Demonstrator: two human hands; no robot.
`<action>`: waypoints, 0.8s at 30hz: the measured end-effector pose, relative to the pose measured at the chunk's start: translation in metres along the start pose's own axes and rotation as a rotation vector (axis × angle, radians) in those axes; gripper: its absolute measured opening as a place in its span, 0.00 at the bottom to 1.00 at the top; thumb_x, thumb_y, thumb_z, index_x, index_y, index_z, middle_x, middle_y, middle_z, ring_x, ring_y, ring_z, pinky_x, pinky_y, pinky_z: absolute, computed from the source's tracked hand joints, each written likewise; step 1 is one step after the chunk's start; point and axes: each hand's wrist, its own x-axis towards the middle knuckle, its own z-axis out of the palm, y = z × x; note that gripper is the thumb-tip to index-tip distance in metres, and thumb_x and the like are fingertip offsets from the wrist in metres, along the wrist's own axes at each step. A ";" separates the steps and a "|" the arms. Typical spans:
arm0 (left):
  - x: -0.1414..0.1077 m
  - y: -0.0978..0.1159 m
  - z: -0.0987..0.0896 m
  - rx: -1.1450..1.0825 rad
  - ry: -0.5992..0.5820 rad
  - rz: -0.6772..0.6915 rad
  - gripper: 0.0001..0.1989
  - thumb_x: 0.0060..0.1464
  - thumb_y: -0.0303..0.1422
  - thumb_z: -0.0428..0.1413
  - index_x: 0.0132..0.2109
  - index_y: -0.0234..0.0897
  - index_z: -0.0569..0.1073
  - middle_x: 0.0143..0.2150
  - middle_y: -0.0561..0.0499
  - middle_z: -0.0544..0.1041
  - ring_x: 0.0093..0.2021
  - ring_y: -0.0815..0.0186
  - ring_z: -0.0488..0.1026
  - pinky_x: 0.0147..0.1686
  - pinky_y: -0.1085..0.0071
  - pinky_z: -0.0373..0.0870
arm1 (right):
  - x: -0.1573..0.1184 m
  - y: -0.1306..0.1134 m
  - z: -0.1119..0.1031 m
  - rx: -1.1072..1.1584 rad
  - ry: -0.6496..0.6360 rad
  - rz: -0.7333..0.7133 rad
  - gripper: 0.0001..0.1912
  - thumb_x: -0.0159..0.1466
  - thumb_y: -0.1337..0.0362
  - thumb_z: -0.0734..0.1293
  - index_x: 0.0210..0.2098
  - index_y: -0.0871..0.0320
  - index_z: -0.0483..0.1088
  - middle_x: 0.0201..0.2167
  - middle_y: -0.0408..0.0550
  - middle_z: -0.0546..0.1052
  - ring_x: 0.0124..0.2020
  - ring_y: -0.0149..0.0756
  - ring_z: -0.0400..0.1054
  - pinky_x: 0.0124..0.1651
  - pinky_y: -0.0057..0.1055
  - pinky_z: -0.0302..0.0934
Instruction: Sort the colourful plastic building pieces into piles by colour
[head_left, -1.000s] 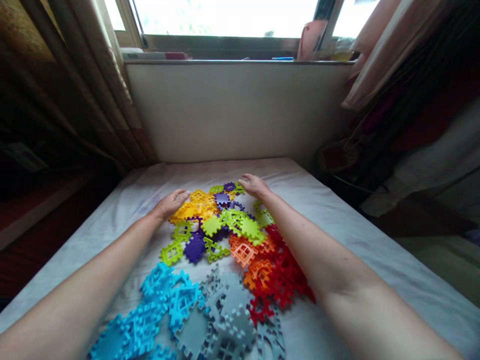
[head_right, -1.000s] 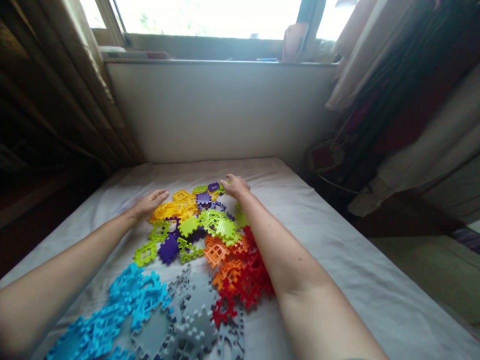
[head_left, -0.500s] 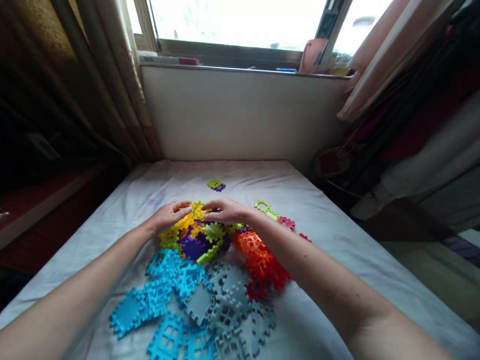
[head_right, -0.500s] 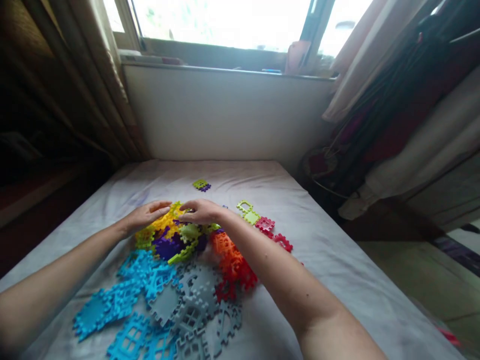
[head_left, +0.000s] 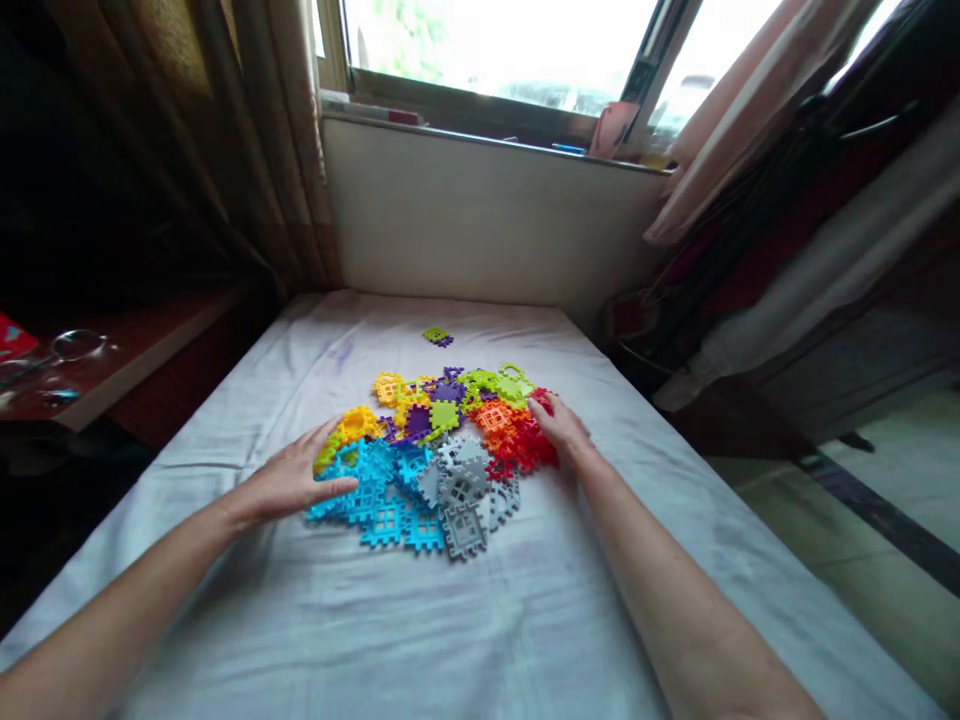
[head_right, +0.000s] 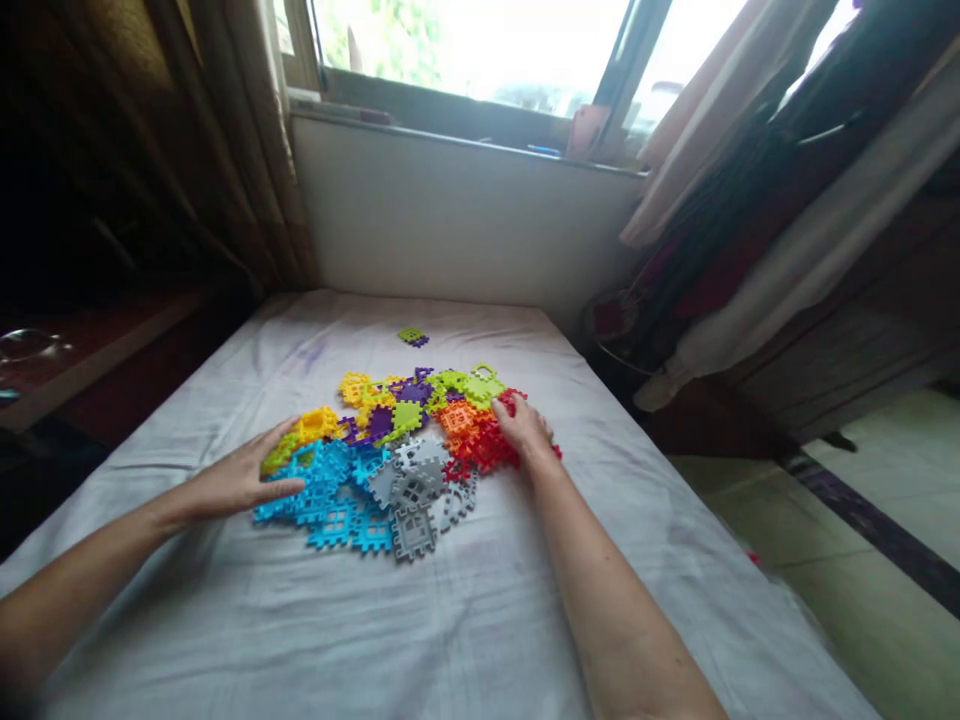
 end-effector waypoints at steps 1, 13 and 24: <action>-0.007 0.006 0.011 0.026 0.032 0.010 0.57 0.40 0.62 0.58 0.70 0.33 0.58 0.72 0.37 0.60 0.70 0.47 0.58 0.68 0.55 0.57 | -0.010 -0.008 0.011 -0.024 0.046 0.099 0.30 0.69 0.49 0.57 0.62 0.59 0.68 0.58 0.63 0.73 0.63 0.62 0.63 0.61 0.61 0.55; -0.006 0.089 0.050 -0.164 0.274 -0.052 0.48 0.52 0.58 0.55 0.72 0.38 0.54 0.74 0.36 0.52 0.73 0.48 0.51 0.67 0.51 0.56 | -0.018 -0.120 0.054 0.329 0.044 -0.177 0.26 0.61 0.55 0.69 0.58 0.56 0.72 0.58 0.54 0.74 0.60 0.43 0.67 0.64 0.41 0.60; -0.065 0.065 0.061 0.013 0.172 0.210 0.51 0.40 0.47 0.68 0.70 0.48 0.59 0.74 0.40 0.54 0.73 0.41 0.51 0.68 0.45 0.55 | -0.137 -0.046 0.033 0.006 -0.260 -0.362 0.57 0.45 0.58 0.80 0.70 0.51 0.57 0.69 0.60 0.60 0.69 0.58 0.54 0.68 0.54 0.53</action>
